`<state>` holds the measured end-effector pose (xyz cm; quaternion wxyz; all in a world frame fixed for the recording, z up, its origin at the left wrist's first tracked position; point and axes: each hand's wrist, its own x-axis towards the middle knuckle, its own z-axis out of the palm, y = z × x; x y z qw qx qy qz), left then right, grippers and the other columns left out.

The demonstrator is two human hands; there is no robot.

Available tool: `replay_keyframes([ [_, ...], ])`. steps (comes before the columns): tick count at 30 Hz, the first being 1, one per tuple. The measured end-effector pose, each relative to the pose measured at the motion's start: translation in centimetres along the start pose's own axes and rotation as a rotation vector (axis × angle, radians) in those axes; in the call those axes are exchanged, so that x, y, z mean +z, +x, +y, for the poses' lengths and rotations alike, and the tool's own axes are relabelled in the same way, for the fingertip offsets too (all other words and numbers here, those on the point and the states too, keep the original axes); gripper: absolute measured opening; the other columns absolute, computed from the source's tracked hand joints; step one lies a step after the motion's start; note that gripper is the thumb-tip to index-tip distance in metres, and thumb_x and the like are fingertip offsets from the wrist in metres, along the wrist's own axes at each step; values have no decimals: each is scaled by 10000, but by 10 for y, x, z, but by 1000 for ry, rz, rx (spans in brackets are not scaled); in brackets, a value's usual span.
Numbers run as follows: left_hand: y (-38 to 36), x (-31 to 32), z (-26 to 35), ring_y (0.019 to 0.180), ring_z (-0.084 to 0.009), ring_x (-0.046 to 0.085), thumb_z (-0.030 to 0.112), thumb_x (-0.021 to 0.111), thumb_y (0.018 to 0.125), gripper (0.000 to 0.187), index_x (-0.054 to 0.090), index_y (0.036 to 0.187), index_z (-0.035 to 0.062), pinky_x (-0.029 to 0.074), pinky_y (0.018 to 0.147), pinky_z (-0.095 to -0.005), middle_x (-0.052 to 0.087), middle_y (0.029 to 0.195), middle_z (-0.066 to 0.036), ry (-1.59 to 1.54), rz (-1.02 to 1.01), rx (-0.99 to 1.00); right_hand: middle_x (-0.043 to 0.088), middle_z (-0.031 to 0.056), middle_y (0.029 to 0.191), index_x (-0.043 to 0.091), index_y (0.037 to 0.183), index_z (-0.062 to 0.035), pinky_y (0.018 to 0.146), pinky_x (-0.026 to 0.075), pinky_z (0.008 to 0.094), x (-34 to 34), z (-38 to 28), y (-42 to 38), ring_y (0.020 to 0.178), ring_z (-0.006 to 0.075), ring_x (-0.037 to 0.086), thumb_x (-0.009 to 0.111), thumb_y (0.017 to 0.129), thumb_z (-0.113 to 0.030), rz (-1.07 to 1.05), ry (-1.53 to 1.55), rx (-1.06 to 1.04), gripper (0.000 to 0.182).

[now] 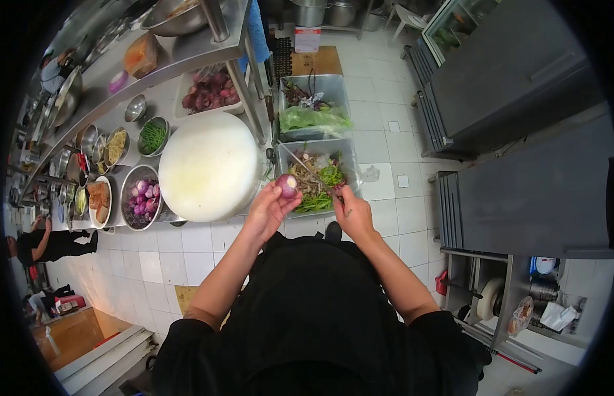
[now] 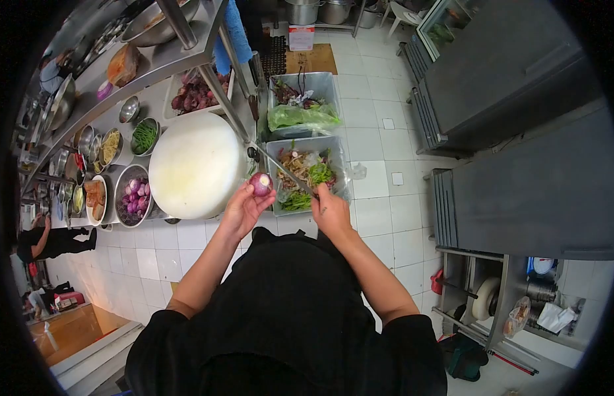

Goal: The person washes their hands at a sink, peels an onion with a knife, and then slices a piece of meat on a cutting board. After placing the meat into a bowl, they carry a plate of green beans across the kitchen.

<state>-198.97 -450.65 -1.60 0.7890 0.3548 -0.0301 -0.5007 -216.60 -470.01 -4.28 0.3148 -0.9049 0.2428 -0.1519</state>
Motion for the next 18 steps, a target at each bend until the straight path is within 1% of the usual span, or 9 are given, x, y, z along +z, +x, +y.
replay_keyframes([
  [3,3,4,2,1235,-279,654,239,677,1023,510,459,1426,16,555,1077,-417,637,1320,-154,-13,-4,65,720,189,821,559,1098,-53,658,541,530,-7,-28,9,756,427,705,705,904,-97,21,69,-21,246],
  [6,3,6,4,1247,-283,638,211,652,1035,513,432,1463,36,530,1106,-432,621,1348,-155,-13,-22,66,718,179,821,565,1119,-57,655,543,518,-19,-59,14,759,418,709,720,886,-81,51,92,-124,281],
  [9,5,0,-2,1220,-291,648,201,626,1049,515,404,1490,53,536,1096,-433,607,1370,-152,-25,-37,58,723,168,824,567,1130,-60,653,548,504,-27,-81,17,756,408,712,732,872,-76,46,23,-220,306],
  [10,5,-1,-3,1222,-294,647,199,618,1053,513,402,1495,54,536,1095,-433,603,1377,-151,-45,-47,41,732,176,859,567,1148,-69,657,553,494,-28,-85,18,759,398,715,745,856,-75,35,27,-215,343],
  [12,4,1,-5,1228,-300,644,197,602,1061,509,399,1506,56,537,1093,-434,595,1391,-150,-86,-67,8,737,171,889,565,1177,-79,653,553,474,-28,-82,23,756,378,720,750,884,-110,15,129,-145,348],
  [15,-1,8,0,1241,-291,641,225,570,1083,400,481,1444,77,546,1085,-417,628,1344,-141,-93,-22,-5,741,154,927,564,1255,-99,651,547,446,-34,-77,29,746,338,722,749,932,-177,29,261,-7,380],
  [16,-3,10,2,1243,-295,639,234,565,1087,402,481,1445,72,545,1089,-417,626,1343,-144,-87,-7,2,741,146,938,564,1287,-106,651,544,438,-37,-74,30,742,323,722,747,949,-202,40,301,43,396],
  [18,-4,13,6,1246,-305,635,252,554,1094,406,483,1447,64,544,1095,-416,622,1341,-151,-75,21,15,735,128,932,554,1347,-118,652,540,419,-39,-61,28,726,294,712,732,976,-252,55,273,44,433],
])
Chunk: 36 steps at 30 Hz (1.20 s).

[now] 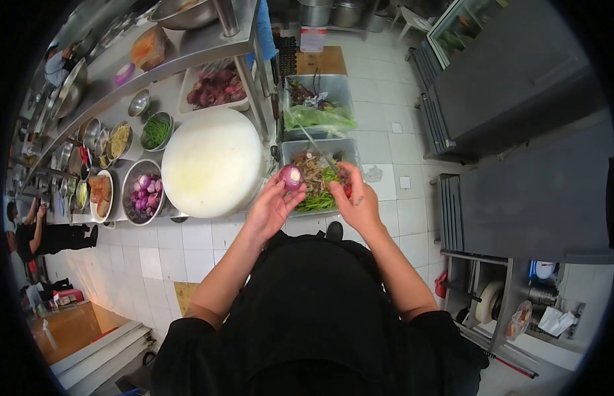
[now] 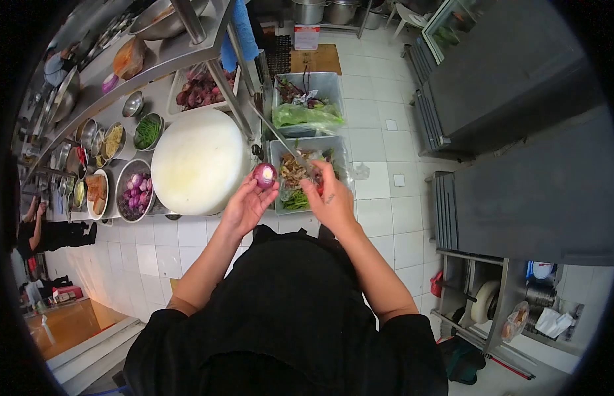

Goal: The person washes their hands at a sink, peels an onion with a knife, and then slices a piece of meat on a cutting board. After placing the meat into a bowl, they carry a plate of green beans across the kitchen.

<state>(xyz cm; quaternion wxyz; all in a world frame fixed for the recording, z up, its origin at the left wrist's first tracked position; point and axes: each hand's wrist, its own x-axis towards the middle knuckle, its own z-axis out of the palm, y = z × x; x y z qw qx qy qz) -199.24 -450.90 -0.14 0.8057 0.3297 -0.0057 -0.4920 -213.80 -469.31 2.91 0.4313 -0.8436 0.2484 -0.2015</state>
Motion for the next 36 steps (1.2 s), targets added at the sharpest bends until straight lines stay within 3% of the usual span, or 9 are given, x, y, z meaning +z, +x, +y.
replay_keyframes([
  [5,4,-5,-1,1245,-286,628,280,557,1091,430,494,1449,51,538,1088,-403,625,1332,-131,-137,1,-37,694,92,877,555,1503,-163,667,526,363,-10,-23,-9,712,248,649,762,957,-331,-157,-41,13,608],
  [9,7,-5,-4,1201,-258,646,319,504,1114,442,501,1481,73,561,1018,-372,642,1312,-118,-153,40,-67,715,127,1000,524,1553,-150,736,522,314,4,-32,-14,763,153,627,791,933,-230,-195,264,-167,680],
  [13,9,4,3,1119,-242,682,319,472,1126,444,482,1515,105,586,923,-335,639,1318,-118,-141,-6,-60,710,59,958,516,1556,-116,696,502,260,8,-20,-21,728,95,589,681,1022,-180,-313,471,51,563],
  [14,12,4,6,1105,-241,689,323,470,1127,443,483,1516,109,590,909,-330,638,1319,-119,-70,-13,-68,595,5,774,555,1488,-91,547,456,225,9,-17,-21,586,56,509,534,1099,-170,-275,531,162,398],
  [18,17,2,9,1100,-234,694,364,457,1133,497,423,1554,102,601,926,-321,617,1381,-138,16,-31,1,588,15,689,577,1175,-41,479,473,296,-9,-18,-11,521,87,558,499,1110,-187,-155,475,269,178],
  [22,21,12,18,1126,-213,679,408,465,1127,563,366,1584,95,592,978,-329,597,1430,-140,-98,-49,24,591,98,637,557,1066,-25,493,454,366,-8,-23,-14,519,217,602,551,1076,-154,-154,290,114,129],
  [27,30,-4,16,1126,-190,669,467,503,1103,532,503,1483,95,552,1002,-352,655,1365,-112,-26,-77,23,592,201,672,540,1006,-13,543,439,450,-4,-51,-16,583,392,615,597,1030,-107,-149,132,-44,113],
  [31,27,5,18,1147,-185,657,505,523,1085,516,586,1396,98,516,1023,-367,699,1292,-80,-62,-45,1,655,171,761,623,1240,-35,595,485,420,-3,-51,-14,625,358,635,634,1016,-126,-168,70,-66,242],
  [36,19,20,15,1199,-191,643,470,507,1100,487,575,1410,101,500,1063,-386,690,1301,-61,-70,-13,23,684,113,848,510,1551,-134,669,516,362,-7,-56,-2,653,269,606,728,975,-223,-167,26,-233,622],
])
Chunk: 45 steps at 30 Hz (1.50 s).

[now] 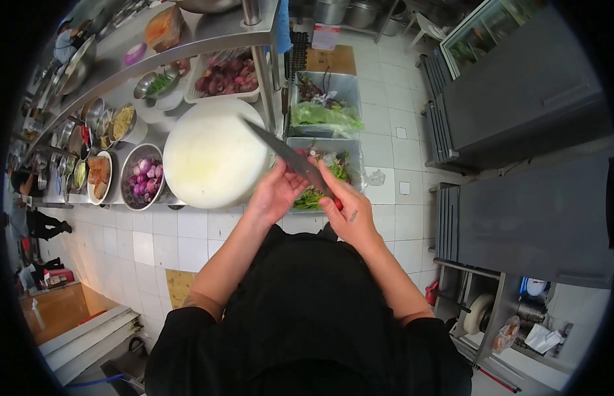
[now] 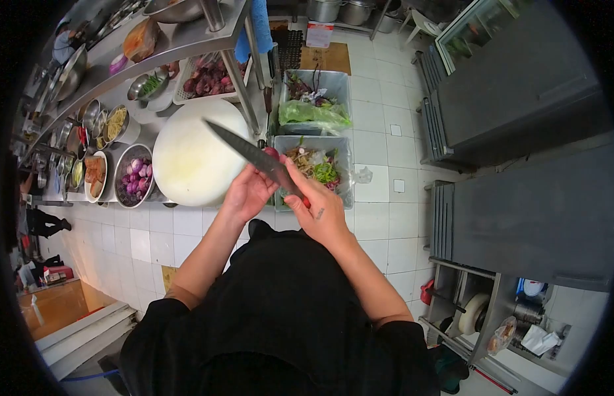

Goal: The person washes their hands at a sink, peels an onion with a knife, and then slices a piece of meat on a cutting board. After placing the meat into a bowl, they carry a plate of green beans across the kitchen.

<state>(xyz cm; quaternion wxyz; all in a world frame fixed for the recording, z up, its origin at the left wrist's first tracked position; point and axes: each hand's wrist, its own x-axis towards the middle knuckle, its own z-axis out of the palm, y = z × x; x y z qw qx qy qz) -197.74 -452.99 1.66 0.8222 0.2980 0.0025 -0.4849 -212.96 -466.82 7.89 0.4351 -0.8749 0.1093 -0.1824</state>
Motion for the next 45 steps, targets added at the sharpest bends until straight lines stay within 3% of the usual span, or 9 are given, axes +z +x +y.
replay_keyframes([
  [4,0,-28,-13,1230,-215,639,383,495,1106,434,565,1425,98,495,1081,-401,673,1332,-66,-73,-65,-15,636,75,814,493,1581,-164,662,501,312,3,2,2,633,182,537,812,918,-270,-83,-26,44,744],
  [7,-7,-27,-14,1238,-227,638,321,499,1093,423,553,1444,89,500,1075,-405,668,1344,-72,-174,-169,-57,525,29,726,488,1585,-159,624,452,264,12,5,0,611,113,447,867,868,-265,-71,166,95,817],
  [13,-17,-19,-19,1294,-216,600,278,522,1083,419,545,1457,90,489,1085,-413,624,1416,-49,-3,-86,5,377,-28,642,498,1579,-153,580,368,216,21,15,-7,584,56,366,863,866,-209,-76,312,176,803],
  [28,-26,-23,-23,1355,-201,551,300,555,1087,431,539,1460,86,441,1145,-411,585,1462,-29,-25,-65,41,407,-63,664,539,1554,-167,566,351,219,30,12,-10,597,46,364,848,884,-216,-71,332,179,740],
  [34,-26,-21,-19,1302,-238,586,309,535,1100,415,548,1427,54,437,1161,-426,632,1386,-84,-70,-163,21,481,-73,678,544,1549,-158,537,356,213,37,32,-7,565,33,373,771,968,-205,-57,496,198,626],
  [38,-19,-33,-19,1280,-269,604,311,522,1105,426,537,1416,20,447,1165,-449,637,1372,-126,-68,-194,4,514,-36,651,515,1562,-139,446,350,249,20,54,12,484,49,434,615,1082,-275,17,704,499,509],
  [41,-16,-28,-12,1279,-280,606,295,526,1102,452,506,1450,7,452,1166,-452,622,1393,-138,-41,-139,-7,499,-42,645,449,1598,-118,447,350,250,14,68,13,484,49,420,604,1087,-304,-3,693,595,565],
  [42,-15,-25,-9,1283,-279,604,287,528,1101,464,491,1468,7,452,1166,-446,617,1399,-138,-36,-106,-19,496,-44,642,379,1630,-105,455,354,249,13,65,10,506,43,425,611,1082,-279,-20,635,550,620],
  [45,-11,-15,-6,1297,-270,599,264,537,1093,508,439,1522,10,460,1160,-430,602,1419,-133,-58,-86,-4,493,-48,644,344,1648,-110,497,363,227,15,49,2,552,31,424,645,1064,-229,-47,664,360,668],
])
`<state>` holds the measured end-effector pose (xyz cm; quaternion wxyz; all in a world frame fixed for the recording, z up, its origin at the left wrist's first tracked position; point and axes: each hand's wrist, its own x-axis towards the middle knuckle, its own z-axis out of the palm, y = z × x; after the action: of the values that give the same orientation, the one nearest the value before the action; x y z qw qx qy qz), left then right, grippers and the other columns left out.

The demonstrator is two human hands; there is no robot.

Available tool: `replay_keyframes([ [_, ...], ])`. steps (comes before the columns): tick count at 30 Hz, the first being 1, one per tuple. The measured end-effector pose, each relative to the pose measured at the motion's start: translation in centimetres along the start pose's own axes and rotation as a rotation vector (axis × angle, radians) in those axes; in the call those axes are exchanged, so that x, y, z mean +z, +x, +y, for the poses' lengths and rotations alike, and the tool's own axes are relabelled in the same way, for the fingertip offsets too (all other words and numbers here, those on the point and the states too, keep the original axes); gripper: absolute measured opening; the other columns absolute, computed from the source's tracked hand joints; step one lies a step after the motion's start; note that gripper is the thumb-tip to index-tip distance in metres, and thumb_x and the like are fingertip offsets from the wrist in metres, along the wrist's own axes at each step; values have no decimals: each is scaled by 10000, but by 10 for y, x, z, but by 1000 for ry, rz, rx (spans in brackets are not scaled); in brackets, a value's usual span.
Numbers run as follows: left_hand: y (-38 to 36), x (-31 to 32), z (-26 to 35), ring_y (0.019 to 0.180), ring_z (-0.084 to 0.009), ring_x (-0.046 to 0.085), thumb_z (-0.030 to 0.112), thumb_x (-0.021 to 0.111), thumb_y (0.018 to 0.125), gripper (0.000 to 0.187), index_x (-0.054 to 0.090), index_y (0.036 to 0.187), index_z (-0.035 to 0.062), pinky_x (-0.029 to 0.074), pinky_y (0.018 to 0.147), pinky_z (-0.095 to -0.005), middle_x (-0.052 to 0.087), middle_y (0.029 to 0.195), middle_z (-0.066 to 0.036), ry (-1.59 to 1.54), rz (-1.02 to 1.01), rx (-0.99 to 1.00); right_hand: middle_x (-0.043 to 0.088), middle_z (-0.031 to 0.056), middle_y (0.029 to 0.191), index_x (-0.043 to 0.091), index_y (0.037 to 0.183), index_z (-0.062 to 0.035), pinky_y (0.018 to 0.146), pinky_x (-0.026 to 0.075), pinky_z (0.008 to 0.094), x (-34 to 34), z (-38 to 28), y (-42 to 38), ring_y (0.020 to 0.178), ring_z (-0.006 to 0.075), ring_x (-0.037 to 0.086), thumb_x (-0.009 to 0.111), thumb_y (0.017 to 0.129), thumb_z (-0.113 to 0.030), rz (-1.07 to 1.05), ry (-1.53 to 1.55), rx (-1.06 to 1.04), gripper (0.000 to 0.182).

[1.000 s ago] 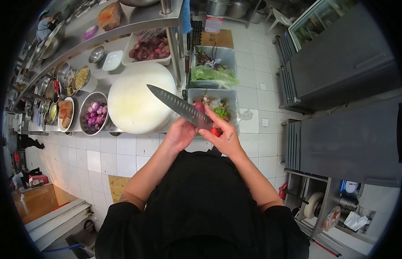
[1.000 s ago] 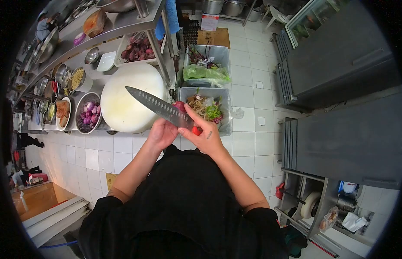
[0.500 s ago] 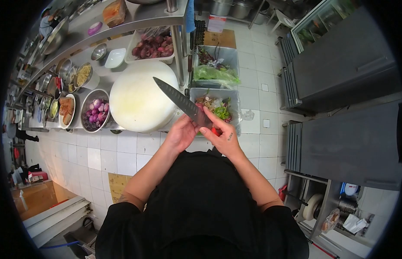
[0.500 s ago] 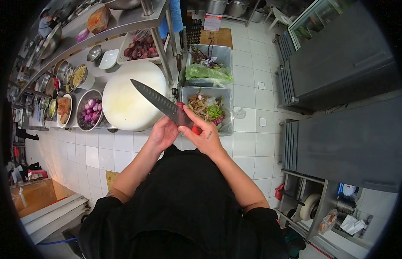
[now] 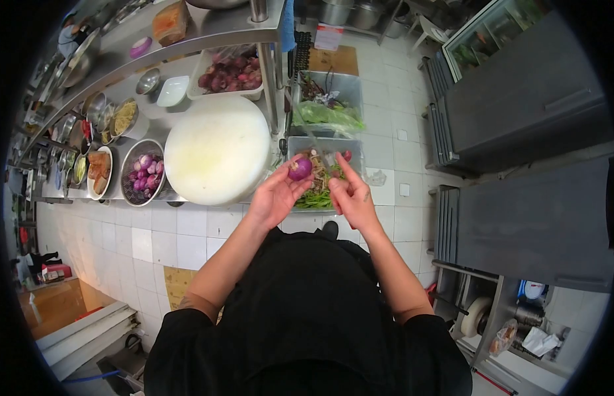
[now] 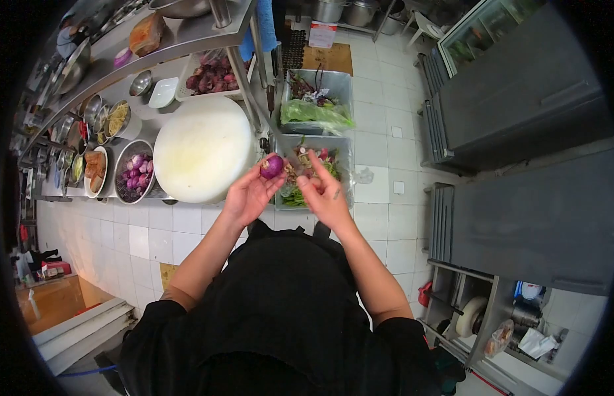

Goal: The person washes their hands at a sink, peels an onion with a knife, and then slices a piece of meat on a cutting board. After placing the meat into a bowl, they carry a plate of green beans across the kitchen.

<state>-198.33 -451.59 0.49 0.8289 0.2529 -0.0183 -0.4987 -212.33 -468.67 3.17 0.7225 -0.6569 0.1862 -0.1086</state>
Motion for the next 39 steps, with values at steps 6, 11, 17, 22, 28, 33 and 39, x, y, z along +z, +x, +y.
replay_keyframes([
  [6,5,2,-4,1327,-247,582,224,572,1058,567,416,1555,2,472,1148,-416,579,1463,-133,121,-32,50,440,-50,641,316,1657,-95,602,371,217,22,8,-6,601,44,397,814,924,-179,-47,-233,-199,890],
  [11,3,8,-5,1325,-249,587,242,639,1044,568,440,1531,27,465,1140,-439,591,1445,-95,84,-41,50,435,-56,649,381,1631,-84,597,357,216,25,8,-6,603,41,386,806,932,-176,-37,-182,-207,823],
  [17,1,0,-11,1316,-238,586,274,659,1038,603,410,1552,81,445,1138,-427,577,1464,-63,54,-105,42,460,-88,680,468,1588,-84,593,355,201,25,3,-7,597,30,390,762,974,-156,-56,-113,-152,685],
  [22,-3,-7,-11,1328,-201,568,297,710,1000,716,378,1597,84,447,1123,-386,560,1491,-57,89,-108,10,526,-81,697,503,1569,-103,573,413,216,24,3,-9,608,16,464,738,1000,-160,-77,40,-65,618],
  [28,2,-10,-10,1325,-208,568,279,701,1010,644,433,1557,68,446,1138,-388,567,1485,-70,125,-48,89,533,-64,687,550,1537,-112,519,385,220,26,20,-3,561,17,448,681,1042,-177,-52,-213,-301,516],
  [33,1,-7,-4,1310,-235,585,341,683,1019,637,451,1531,41,473,1129,-401,602,1432,-96,96,-49,32,484,-75,648,546,1538,-114,477,350,223,11,16,15,520,25,410,613,1087,-226,127,96,-47,470],
  [39,4,-12,0,1282,-242,605,296,627,1065,494,478,1446,20,485,1111,-408,622,1371,-99,94,22,50,452,-76,658,377,1636,-111,544,350,204,6,8,14,578,22,386,666,1045,-172,8,-34,-9,661],
])
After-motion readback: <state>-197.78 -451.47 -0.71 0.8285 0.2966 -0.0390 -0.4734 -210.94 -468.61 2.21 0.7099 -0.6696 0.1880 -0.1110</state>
